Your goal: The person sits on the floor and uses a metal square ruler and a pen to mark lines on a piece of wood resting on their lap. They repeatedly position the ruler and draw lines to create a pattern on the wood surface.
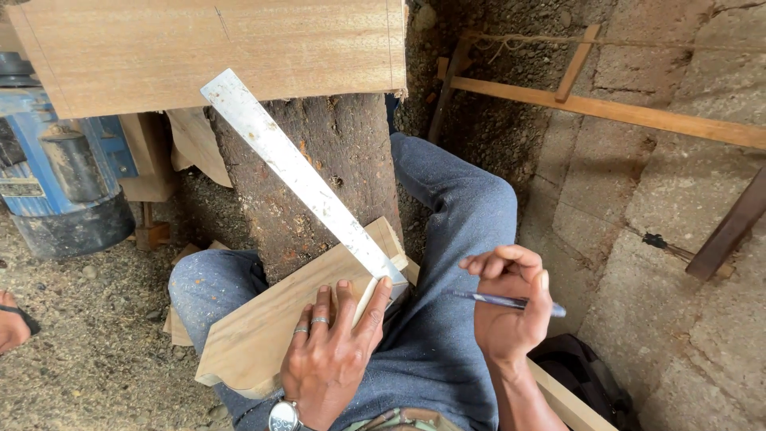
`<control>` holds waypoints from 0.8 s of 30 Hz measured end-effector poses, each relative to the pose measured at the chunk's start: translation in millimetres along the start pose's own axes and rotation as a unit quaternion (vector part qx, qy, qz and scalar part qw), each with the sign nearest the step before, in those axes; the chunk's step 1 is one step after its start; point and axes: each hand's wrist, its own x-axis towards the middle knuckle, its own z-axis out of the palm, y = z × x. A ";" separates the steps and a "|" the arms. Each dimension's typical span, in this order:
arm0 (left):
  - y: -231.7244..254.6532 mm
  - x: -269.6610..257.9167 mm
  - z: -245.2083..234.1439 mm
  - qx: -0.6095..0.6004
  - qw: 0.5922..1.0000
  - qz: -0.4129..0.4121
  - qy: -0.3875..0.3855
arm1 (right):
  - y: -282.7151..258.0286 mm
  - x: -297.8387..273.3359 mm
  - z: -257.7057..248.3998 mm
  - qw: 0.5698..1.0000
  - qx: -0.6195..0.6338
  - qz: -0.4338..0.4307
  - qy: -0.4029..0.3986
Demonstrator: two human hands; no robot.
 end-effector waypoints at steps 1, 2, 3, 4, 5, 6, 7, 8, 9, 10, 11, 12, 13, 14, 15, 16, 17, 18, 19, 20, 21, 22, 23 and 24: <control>0.4 -0.4 0.2 0.000 1.000 -0.001 0.002 | 1.9 -0.7 -4.3 1.000 0.000 -0.001 -0.001; 0.6 -0.7 0.4 0.003 1.000 -0.001 -0.001 | 3.8 -1.4 -8.4 0.998 -0.054 0.039 -0.023; 0.4 -0.6 1.3 0.006 1.000 -0.001 -0.004 | 6.3 -1.8 -12.4 0.990 -0.108 0.078 -0.044; -0.5 0.7 1.7 0.006 1.000 -0.002 -0.001 | 3.1 -2.2 -5.8 0.990 -0.108 0.075 -0.045; -0.5 0.6 1.2 0.003 1.000 -0.003 -0.001 | -0.7 -3.7 0.5 0.962 -0.246 0.010 -0.117; -0.8 0.4 1.2 0.000 1.000 -0.003 0.000 | -3.9 -5.2 6.7 0.906 -0.376 -0.058 -0.186; -0.9 0.7 -0.1 -0.001 1.000 -0.006 -0.002 | -5.3 -3.7 8.8 0.905 -0.376 -0.056 -0.188; -1.0 1.0 -1.2 0.001 1.000 -0.005 0.000 | -6.6 -2.0 10.8 0.875 -0.412 -0.075 -0.243; -2.0 2.3 -1.9 0.002 1.000 -0.001 0.004 | -7.7 -0.4 13.2 0.841 -0.445 -0.095 -0.293; -2.0 1.9 -1.8 0.002 1.000 -0.001 0.004 | -9.2 1.0 16.8 0.841 -0.445 -0.095 -0.294; -1.9 1.6 -1.4 0.002 1.000 0.000 0.004 | -10.8 2.4 20.2 0.828 -0.453 -0.108 -0.312; -1.7 1.4 -1.1 0.002 1.000 0.001 0.005 | -12.5 3.8 23.5 0.815 -0.460 -0.120 -0.331; -2.0 1.9 -1.9 0.002 1.000 0.001 0.005 | -12.8 4.2 24.0 0.815 -0.460 -0.120 -0.330; -2.3 2.3 -2.8 0.004 1.000 0.003 0.009 | -13.0 4.6 24.5 0.810 -0.461 -0.130 -0.339; -2.6 2.9 -3.4 0.007 1.000 0.005 0.013 | -13.0 5.2 25.0 0.805 -0.461 -0.140 -0.347; -3.0 3.2 -3.0 0.007 1.000 0.005 0.013 | -13.6 5.6 25.8 0.805 -0.461 -0.140 -0.346; -3.3 3.3 -2.9 0.001 1.000 0.004 0.010 | -14.3 5.9 26.7 0.797 -0.463 -0.148 -0.358; -3.5 3.4 -2.8 -0.004 1.000 0.003 0.007 | -15.0 6.2 27.5 0.790 -0.464 -0.155 -0.370; -3.7 3.2 -3.0 -0.005 1.000 0.004 0.007 | -15.1 5.5 28.0 0.790 -0.464 -0.155 -0.369; -3.7 3.0 -3.2 -0.005 1.000 0.002 0.006 | -15.2 5.0 28.4 0.790 -0.464 -0.156 -0.369; -3.5 3.1 -3.1 -0.006 1.000 0.001 0.006 | -15.4 4.7 28.6 0.790 -0.464 -0.156 -0.368; -3.6 3.4 -2.8 -0.007 1.000 0.001 0.006 | -16.2 4.9 29.0 0.790 -0.464 -0.156 -0.368; -3.8 3.1 -2.7 -0.004 1.000 0.002 0.003 | -16.8 4.4 29.5 0.793 -0.462 -0.154 -0.368; -4.1 2.8 -2.6 -0.001 1.000 0.003 0.000 | -17.4 3.8 29.9 0.795 -0.459 -0.151 -0.368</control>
